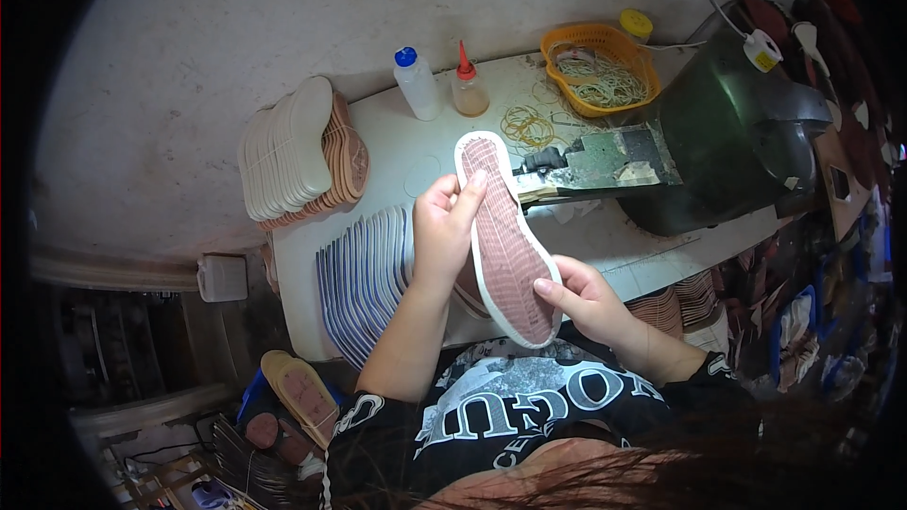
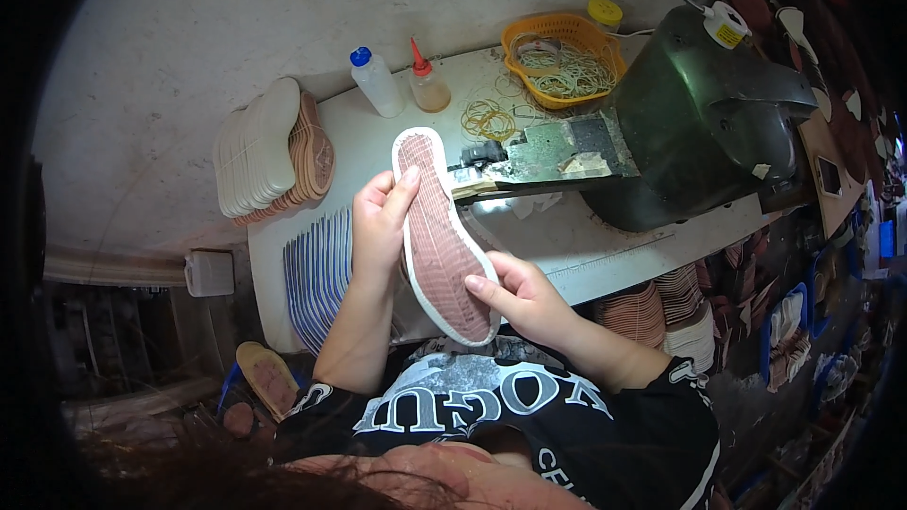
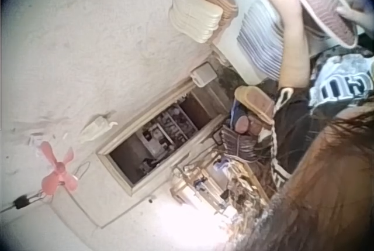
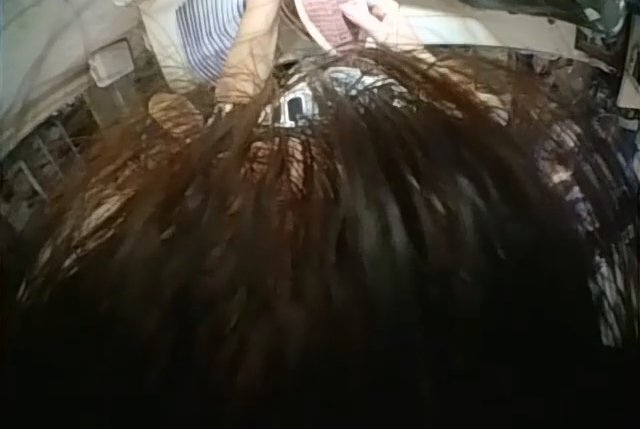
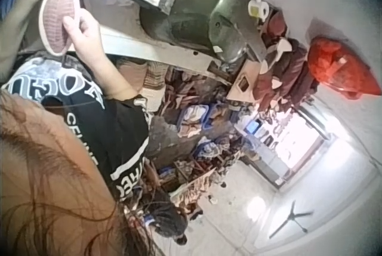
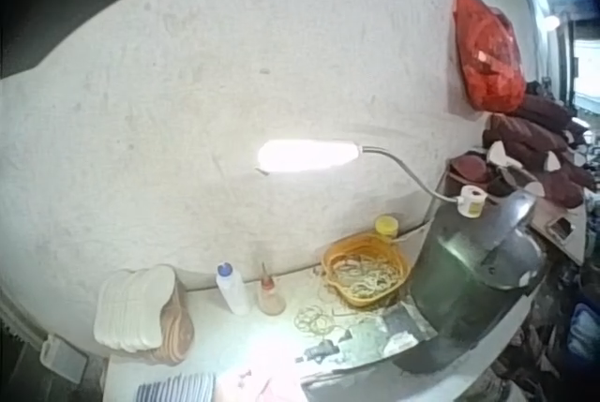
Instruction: The recorder sorts, stacks, and moves piles of shoe soles in a manufacturing environment.
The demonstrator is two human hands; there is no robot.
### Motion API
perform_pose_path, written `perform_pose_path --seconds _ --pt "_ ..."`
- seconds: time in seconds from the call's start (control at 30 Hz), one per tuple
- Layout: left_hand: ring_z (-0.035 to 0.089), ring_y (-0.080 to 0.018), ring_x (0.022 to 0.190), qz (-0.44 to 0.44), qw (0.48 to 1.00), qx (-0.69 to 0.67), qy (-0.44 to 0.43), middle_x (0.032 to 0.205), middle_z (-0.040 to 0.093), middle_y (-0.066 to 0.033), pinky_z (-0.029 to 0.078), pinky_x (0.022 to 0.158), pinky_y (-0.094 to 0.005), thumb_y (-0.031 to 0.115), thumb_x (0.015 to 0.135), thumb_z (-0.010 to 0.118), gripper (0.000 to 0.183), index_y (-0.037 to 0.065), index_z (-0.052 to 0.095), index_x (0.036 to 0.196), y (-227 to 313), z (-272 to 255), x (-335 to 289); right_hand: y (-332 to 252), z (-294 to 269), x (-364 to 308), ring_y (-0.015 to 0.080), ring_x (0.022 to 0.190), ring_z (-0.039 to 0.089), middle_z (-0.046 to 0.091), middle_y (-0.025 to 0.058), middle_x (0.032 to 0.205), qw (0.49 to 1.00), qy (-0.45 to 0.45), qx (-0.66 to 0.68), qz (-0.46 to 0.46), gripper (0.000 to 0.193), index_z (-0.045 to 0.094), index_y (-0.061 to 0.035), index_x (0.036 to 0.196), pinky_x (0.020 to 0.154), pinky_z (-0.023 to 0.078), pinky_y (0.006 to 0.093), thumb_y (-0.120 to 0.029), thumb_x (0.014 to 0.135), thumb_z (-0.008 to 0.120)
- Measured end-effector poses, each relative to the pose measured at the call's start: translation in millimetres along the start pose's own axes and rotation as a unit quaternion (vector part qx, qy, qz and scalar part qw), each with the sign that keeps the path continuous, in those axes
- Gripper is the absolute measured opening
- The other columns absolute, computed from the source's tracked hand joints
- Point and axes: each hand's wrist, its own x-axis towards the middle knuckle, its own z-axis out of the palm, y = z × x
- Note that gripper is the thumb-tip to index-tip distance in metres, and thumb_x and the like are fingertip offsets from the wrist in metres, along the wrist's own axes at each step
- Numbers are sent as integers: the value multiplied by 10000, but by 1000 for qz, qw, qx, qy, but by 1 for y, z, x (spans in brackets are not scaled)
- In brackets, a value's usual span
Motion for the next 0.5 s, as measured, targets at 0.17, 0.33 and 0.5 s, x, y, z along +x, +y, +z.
perform_pose_path --seconds 0.17,0.33,0.5 --pt "491 -17 534 -26 989 142 -20 614 595 7 369 471 -195 191 878 656 262 -16 617 721 0 7 16 7 2 -15 72 937 561 608 52 1045 995 80 4 -60 272 514 30 1175 829 454 234 -158 980 487" --pt "469 -50 512 -34 957 281 -66 554 561 -4 377 465 -246 285 837 694 377 -11 603 623 10 0 42 -2 -15 -9 80 896 573 626 56 999 986 153 35 -65 264 551 47 1114 801 459 232 -171 973 502" --pt "531 -171 472 -9 880 474 -20 520 565 -90 433 497 -347 366 817 669 435 -24 615 633 26 -8 77 -14 -17 38 62 821 574 637 38 960 988 102 66 -91 273 579 48 1094 741 469 221 -186 959 533"
